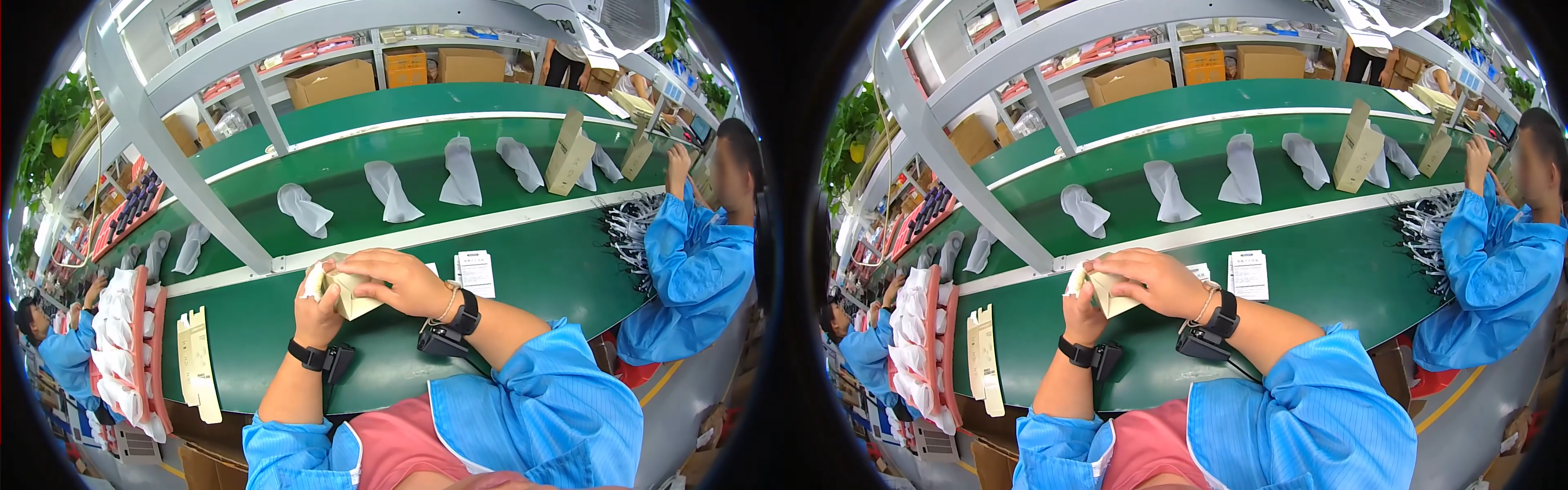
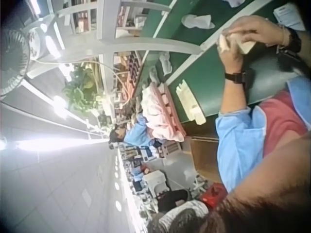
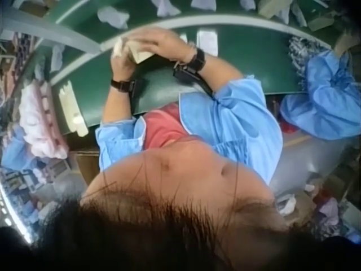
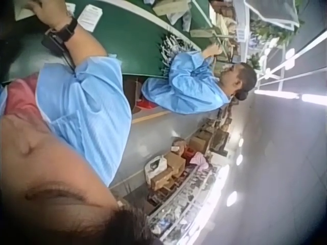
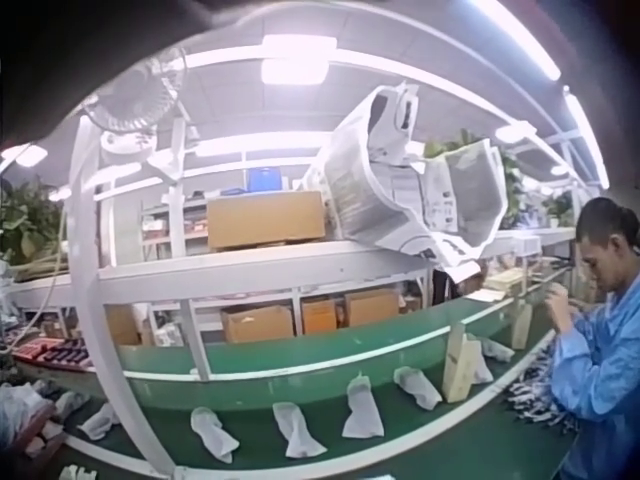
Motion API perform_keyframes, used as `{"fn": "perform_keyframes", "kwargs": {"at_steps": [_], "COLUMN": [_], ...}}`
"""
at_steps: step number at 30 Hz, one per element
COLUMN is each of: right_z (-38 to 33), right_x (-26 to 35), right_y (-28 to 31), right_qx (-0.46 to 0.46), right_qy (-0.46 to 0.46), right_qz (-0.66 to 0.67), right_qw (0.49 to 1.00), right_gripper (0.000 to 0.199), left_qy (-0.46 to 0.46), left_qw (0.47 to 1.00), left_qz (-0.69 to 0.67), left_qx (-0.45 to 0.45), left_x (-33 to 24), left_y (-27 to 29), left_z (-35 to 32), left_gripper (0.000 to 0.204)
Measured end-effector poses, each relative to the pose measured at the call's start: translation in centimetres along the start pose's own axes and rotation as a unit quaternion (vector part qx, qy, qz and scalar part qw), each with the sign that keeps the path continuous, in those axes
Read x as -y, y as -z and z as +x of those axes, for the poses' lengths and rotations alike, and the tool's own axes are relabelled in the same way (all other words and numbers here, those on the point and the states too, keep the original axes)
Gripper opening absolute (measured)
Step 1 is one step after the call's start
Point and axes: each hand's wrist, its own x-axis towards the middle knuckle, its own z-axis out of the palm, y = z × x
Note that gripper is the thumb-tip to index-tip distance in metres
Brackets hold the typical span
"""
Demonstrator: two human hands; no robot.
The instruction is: The person folds a cardboard box, inserts a paper manual, and closes the box, repeating this process for several units.
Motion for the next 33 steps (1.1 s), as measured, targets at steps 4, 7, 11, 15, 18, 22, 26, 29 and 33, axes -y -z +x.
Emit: {"fn": "perform_keyframes", "kwargs": {"at_steps": [4,7,11,15,18,22,26,29,33], "right_z": [-0.5,-0.6,0.4,0.3,-0.5,-1.1,-2.4,-4.3,-4.1], "right_x": [-1.4,-2.6,-0.2,0.5,0.4,0.8,-1.3,-2.7,-1.1], "right_y": [-0.9,-1.0,0.2,1.0,0.4,1.8,1.0,0.0,1.4], "right_qx": [-0.040,-0.018,0.040,0.076,0.039,-0.075,0.012,0.149,0.197], "right_qy": [0.009,0.043,0.007,0.032,0.036,0.088,0.144,0.053,-0.042], "right_qz": [-0.010,-0.066,-0.039,-0.063,-0.134,-0.169,-0.225,-0.179,-0.179], "right_qw": [0.999,0.997,0.998,0.995,0.990,0.979,0.964,0.971,0.963], "right_gripper": [0.039,0.051,0.068,0.077,0.071,0.064,0.061,0.061,0.062], "left_qy": [-0.148,-0.165,-0.158,-0.066,-0.085,0.024,0.321,0.360,0.352], "left_qw": [0.983,0.981,0.979,0.988,0.994,0.988,0.724,0.741,0.773], "left_qz": [0.073,0.056,0.004,-0.005,0.000,0.013,-0.610,-0.566,-0.527], "left_qx": [-0.074,-0.090,-0.126,-0.139,-0.066,-0.153,0.025,0.015,-0.020], "left_x": [-0.4,0.6,0.7,-0.3,-0.6,-1.4,3.2,1.4,1.2], "left_y": [-0.2,-0.4,-0.6,0.3,0.8,1.5,0.1,-0.6,0.8], "left_z": [0.9,1.0,1.3,1.8,1.9,1.8,0.5,1.4,1.8], "left_gripper": [0.067,0.071,0.081,0.093,0.099,0.099,0.097,0.092,0.087]}}
